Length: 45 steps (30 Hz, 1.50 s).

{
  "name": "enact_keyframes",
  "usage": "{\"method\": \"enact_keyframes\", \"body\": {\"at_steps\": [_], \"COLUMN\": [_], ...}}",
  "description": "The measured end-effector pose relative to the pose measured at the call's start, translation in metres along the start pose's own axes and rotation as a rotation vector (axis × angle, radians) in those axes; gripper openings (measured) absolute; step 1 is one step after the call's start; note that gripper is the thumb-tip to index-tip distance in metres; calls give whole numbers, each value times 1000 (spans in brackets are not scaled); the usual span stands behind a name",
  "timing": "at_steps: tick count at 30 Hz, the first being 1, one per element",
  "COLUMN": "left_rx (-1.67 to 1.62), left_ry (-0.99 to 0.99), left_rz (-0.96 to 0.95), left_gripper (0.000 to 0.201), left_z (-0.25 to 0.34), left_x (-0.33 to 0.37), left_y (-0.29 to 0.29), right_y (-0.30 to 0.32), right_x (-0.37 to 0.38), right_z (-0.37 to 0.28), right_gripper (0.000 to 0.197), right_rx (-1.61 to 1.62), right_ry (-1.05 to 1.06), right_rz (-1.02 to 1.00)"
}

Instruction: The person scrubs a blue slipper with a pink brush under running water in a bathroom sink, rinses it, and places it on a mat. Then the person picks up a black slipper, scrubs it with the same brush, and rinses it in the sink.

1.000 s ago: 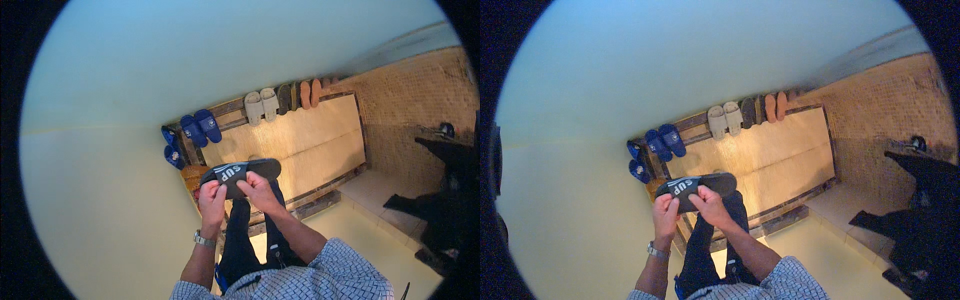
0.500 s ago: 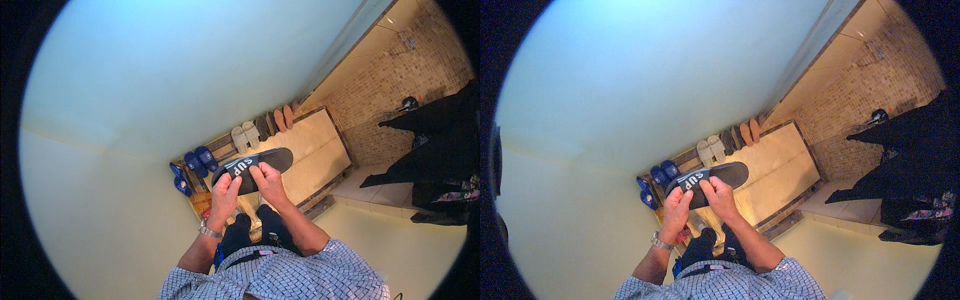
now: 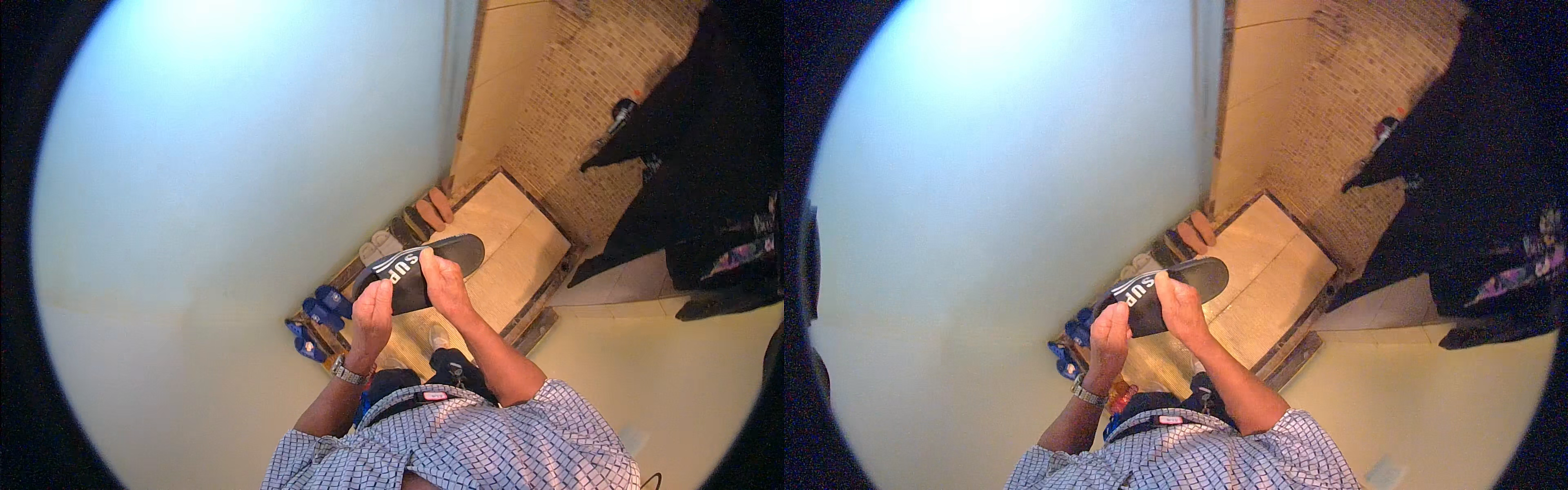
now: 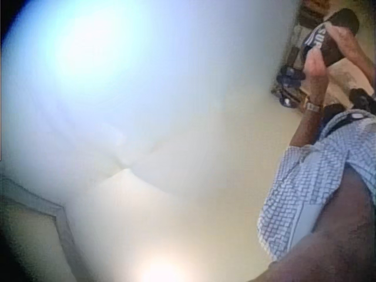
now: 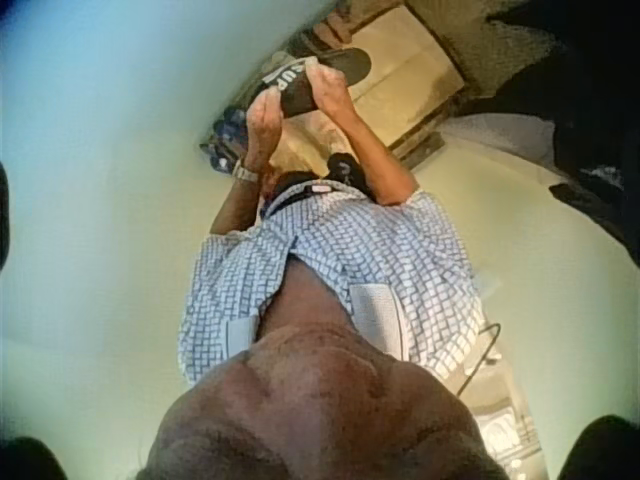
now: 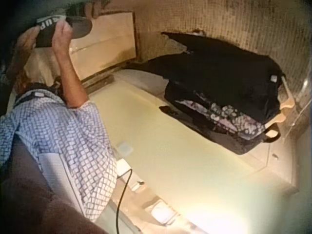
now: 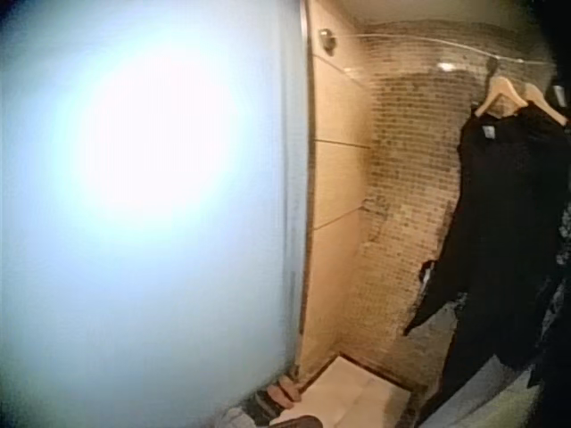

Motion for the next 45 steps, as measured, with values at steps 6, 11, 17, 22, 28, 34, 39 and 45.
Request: {"method": "enact_keyframes", "body": {"at_steps": [6, 11, 17, 22, 28, 34, 39, 45], "left_rx": [-364, -205, -490, 10, 26, -43, -129, -57], "left_ry": [-133, 82, 152, -145, -300, -159, -48, 19], "left_rz": [-348, -475, -520, -667, -818, -950, -914, -903], "left_gripper": [23, 22, 27, 28, 28, 28, 46, 58], "left_z": [-26, -35, -6, 3, 15, 15, 0, -6], "left_x": [-2, 14, -3, -25, -39, -56, -90, -159], "left_y": [11, 35, 10, 9, -30, -78, -119, -158], "right_y": [-7, -17, -1, 4, 42, 76, 102, 126], "right_x": [-55, -85, -135, -165, -201, -234, -280, -350], "right_z": [18, 19, -9, 14, 9, 2, 14, 25], "right_gripper": [50, 39, 28, 26, 27, 22, 19, 31], "right_rx": [16, 74, 32, 803, 860, 755, 395, 258], "right_ry": [15, 31, 8, -154, -88, -99, -144, -52], "right_rz": [97, 94, 148, 422, 467, 589, 764, 831]}}
Point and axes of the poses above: each hand's wrist, its own x-axis towards the middle knuckle, its own y-axis out of the back of the hand, z = x × y, the point moved 1 cm from there along x, towards the middle knuckle, and after that the axes turned 9 degrees about x, right-handed, at the moved point
